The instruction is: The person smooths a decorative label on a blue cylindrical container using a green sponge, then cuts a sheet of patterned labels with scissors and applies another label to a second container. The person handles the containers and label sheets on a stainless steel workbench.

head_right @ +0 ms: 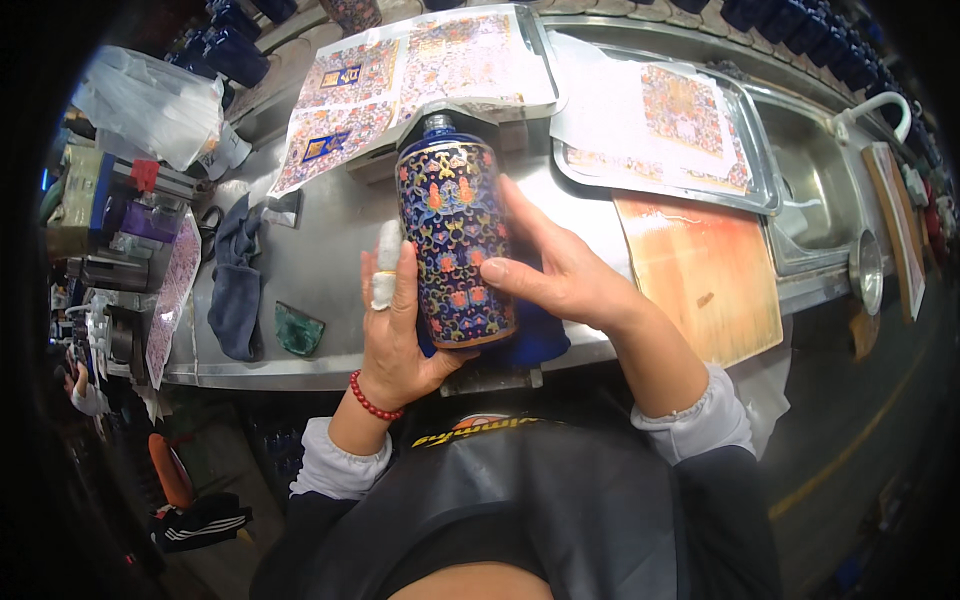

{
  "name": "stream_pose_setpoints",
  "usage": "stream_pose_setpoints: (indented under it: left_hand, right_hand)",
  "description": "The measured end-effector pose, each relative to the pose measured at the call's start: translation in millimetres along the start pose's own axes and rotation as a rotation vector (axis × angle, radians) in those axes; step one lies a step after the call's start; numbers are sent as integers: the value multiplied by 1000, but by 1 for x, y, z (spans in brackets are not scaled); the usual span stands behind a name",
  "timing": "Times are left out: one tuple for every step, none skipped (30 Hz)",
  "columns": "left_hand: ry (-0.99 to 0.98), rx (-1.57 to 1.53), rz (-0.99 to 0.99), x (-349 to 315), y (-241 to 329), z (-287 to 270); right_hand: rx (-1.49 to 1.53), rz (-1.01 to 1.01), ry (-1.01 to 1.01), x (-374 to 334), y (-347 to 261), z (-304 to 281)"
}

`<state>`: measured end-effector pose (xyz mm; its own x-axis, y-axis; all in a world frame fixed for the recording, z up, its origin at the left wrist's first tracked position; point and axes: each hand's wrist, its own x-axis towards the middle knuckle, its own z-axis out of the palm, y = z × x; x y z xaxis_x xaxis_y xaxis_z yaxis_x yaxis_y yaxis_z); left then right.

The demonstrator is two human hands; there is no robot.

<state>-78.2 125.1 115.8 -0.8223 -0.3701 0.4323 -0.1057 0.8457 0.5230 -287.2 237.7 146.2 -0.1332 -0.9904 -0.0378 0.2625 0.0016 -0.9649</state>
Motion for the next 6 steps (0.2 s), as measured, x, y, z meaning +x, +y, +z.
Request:
stream_pose_setpoints:
  left_hand:
    - [5,39,19,1,2,-1]
    - [13,71,44,2,5,-2]
    - [5,107,45,2,8,-2]
    - [-1,56,6,2,11,0]
    - [33,20,52,3,11,1]
    - [49,-18,66,5,9,4]
  right_hand:
    - [-6,4,-8,0,0,-1]
    - [-11,8,-15,0,0,-2]
    - [-19,29,-9,-1,1,-3]
    - [-32,33,2,1,1,-2]
    - [3,-22,-44,2,2,-2]
    - [35,-42,-69,4,2,-1]
